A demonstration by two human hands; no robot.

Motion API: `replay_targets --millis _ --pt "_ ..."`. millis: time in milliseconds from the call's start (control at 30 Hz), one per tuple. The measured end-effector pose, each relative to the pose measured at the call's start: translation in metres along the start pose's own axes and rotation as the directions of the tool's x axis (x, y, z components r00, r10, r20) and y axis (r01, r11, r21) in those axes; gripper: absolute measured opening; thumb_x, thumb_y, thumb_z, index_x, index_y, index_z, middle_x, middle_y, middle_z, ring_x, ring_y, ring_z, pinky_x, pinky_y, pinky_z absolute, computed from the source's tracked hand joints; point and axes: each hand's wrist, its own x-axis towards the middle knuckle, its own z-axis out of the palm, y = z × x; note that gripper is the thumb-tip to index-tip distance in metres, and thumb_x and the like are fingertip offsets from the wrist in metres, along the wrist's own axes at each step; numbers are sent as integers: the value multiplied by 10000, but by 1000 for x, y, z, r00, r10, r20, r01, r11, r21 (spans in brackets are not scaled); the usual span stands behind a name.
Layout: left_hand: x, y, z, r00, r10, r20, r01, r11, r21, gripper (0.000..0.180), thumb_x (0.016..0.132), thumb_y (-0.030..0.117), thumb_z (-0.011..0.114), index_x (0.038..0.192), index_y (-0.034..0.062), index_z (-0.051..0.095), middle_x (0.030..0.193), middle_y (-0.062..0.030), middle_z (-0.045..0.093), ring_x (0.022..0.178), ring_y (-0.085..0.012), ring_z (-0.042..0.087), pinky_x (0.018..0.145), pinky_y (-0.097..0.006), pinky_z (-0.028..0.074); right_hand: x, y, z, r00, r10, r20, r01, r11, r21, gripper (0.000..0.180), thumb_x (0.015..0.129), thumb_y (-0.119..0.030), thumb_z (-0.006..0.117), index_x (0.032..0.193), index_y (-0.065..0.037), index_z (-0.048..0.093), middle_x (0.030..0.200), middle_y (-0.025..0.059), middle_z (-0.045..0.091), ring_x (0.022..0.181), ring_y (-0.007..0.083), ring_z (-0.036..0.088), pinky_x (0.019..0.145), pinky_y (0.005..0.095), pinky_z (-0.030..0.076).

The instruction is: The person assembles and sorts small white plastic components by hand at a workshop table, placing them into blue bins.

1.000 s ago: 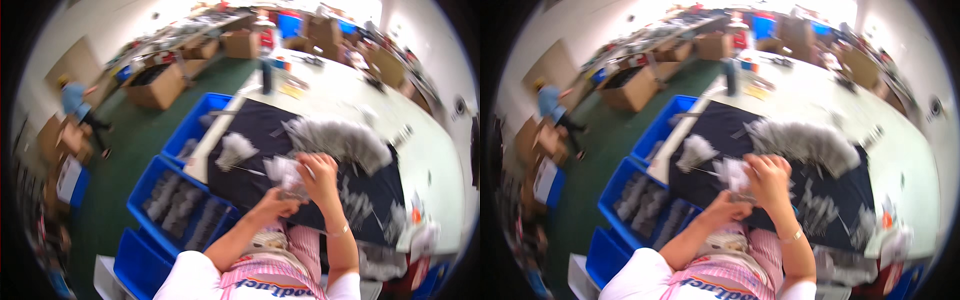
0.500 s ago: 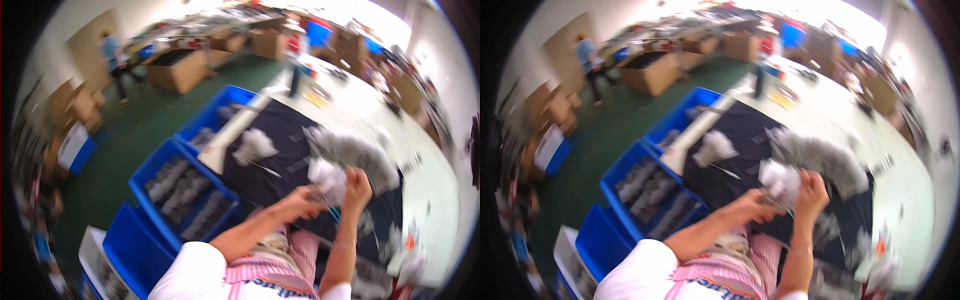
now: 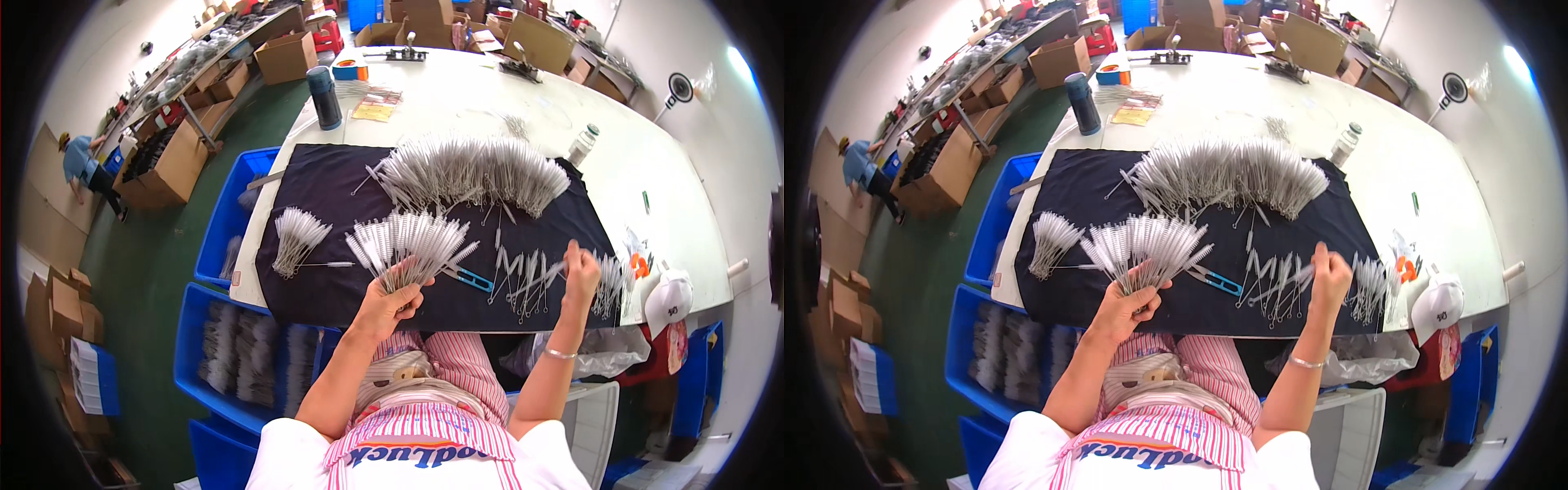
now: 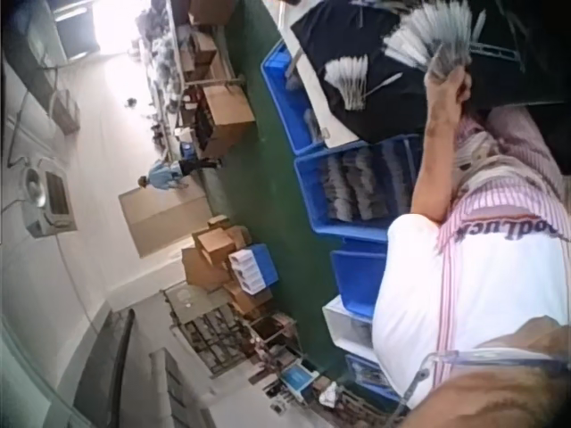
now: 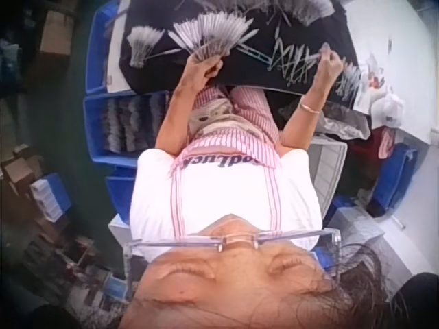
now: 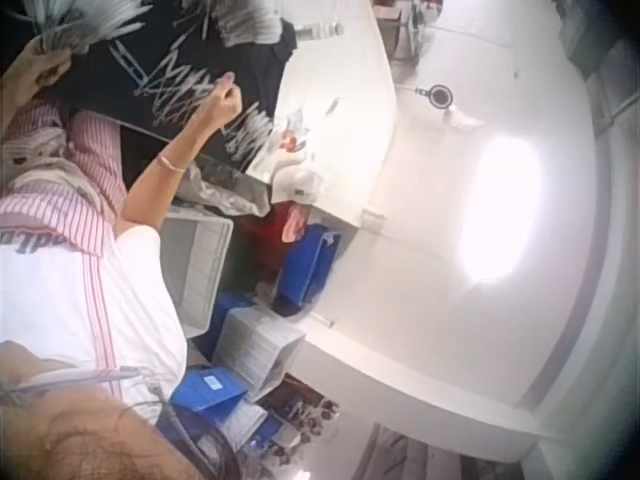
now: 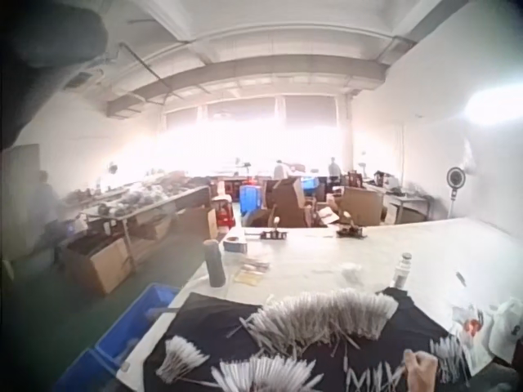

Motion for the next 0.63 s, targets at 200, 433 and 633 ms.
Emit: replay_targets --millis 200,433,633 --pt "4 0 8 989 148 20 -146 987 -63 292 822 11 631 1059 125 505 1019 -168 614 588 -117 488 440 -204 303 -29 38 10 999 15 -46 -37 841 -539 442 835 -294 633 1138 22 571 723 87 637 646 160 584 644 305 466" --pt "2 8 14 959 284 22 -280 955 -101 260 839 -5 606 997 154 474 1032 -168 601 633 -115 518 452 -197 322 -73 -99 81 827 -395 401 108 810 577 599 831 -141 606 1360 -13 356 1166 143 567 984 189 585 776 288 470" --pt "-9 17 16 986 90 141 -111 983 149 563 866 55 600 1354 152 337 1080 -153 599 708 -128 552 475 -190 355 -68 -147 126 583 -515 628 71 803 592 686 800 -150 691 1370 -22 332 1265 181 509 1155 261 511 956 362 412"
